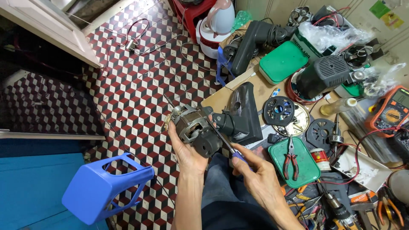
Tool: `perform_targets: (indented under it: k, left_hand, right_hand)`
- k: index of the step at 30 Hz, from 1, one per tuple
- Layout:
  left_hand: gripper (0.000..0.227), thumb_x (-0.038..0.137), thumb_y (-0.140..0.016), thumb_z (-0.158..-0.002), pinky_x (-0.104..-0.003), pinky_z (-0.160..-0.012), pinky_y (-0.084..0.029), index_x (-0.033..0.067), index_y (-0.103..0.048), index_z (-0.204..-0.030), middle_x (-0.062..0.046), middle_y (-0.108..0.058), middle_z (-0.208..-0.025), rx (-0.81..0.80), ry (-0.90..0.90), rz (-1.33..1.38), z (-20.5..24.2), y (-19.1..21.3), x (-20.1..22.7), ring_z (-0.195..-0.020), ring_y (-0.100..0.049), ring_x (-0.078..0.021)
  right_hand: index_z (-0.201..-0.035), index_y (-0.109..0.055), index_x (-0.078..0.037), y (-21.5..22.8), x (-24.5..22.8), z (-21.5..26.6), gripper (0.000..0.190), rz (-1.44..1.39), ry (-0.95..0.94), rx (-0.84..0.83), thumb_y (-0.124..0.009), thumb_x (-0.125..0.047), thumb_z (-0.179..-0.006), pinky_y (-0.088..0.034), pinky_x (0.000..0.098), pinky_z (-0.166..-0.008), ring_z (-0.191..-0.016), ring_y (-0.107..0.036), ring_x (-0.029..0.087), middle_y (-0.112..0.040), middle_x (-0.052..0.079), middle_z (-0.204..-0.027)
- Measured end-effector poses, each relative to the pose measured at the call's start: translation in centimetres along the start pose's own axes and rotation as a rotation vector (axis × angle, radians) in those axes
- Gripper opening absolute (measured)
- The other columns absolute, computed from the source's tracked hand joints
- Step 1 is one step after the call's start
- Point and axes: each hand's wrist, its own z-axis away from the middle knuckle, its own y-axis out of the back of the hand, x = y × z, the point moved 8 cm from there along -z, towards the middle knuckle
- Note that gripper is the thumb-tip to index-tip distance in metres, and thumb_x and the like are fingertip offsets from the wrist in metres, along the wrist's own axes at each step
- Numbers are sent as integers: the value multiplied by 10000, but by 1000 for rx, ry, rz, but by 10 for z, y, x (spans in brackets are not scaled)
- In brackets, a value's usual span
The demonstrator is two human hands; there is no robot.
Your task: The person works at a cluttered workbench repairing an electric motor. They hold the motor housing, use a screwdriver to loosen and remove its parts, manipulate the wiring and internal components by hand, and use pliers and a multimeter while testing and adjusting the motor assembly.
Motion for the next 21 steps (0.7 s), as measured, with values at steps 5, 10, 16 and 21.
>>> perform_targets:
  k: [5, 10, 16, 21]
  left_hand:
    - [703, 619, -591, -901, -453, -972, -572, 64, -600, -1332, -167, -679, -1237, 26, -10, 11, 2, -5, -3, -1098, -683, -314]
    - [700, 622, -594, -903, -468, -1007, -562, 67, -593, -1331, -159, -669, -1245, 13, -41, 0, 2, -6, -2, -1116, -678, -318]
    - [743, 654, -605, -864, -468, -964, -579, 72, -597, -1327, -172, -669, -1227, 61, -62, -43, -1, 4, 0, -1109, -686, -309]
    - [758, 662, -611, -846, -453, -957, -591, 88, -584, -1340, -175, -663, -1225, 92, -33, -17, 0, 5, -2, -1106, -685, -314]
  right_hand:
    - [-1330, -735, -169, 0, 6, -7, 428, -18, 60, 29, -693, -214, -906, -314, 234, -420, -474, -413, 48, -656, 14, -670]
    - [-1323, -734, -159, 2, 9, -6, 424, -72, 48, 13, -694, -199, -903, -291, 238, -399, -447, -393, 56, -653, 20, -660]
    - [-1326, -731, -153, 1, 2, -3, 426, -78, 57, -7, -685, -198, -904, -285, 238, -393, -438, -397, 56, -651, 18, -661]
    - [-1336, -725, -158, 1, 1, -5, 430, -29, 42, -15, -686, -207, -910, -303, 234, -405, -451, -408, 53, -649, 21, -659]
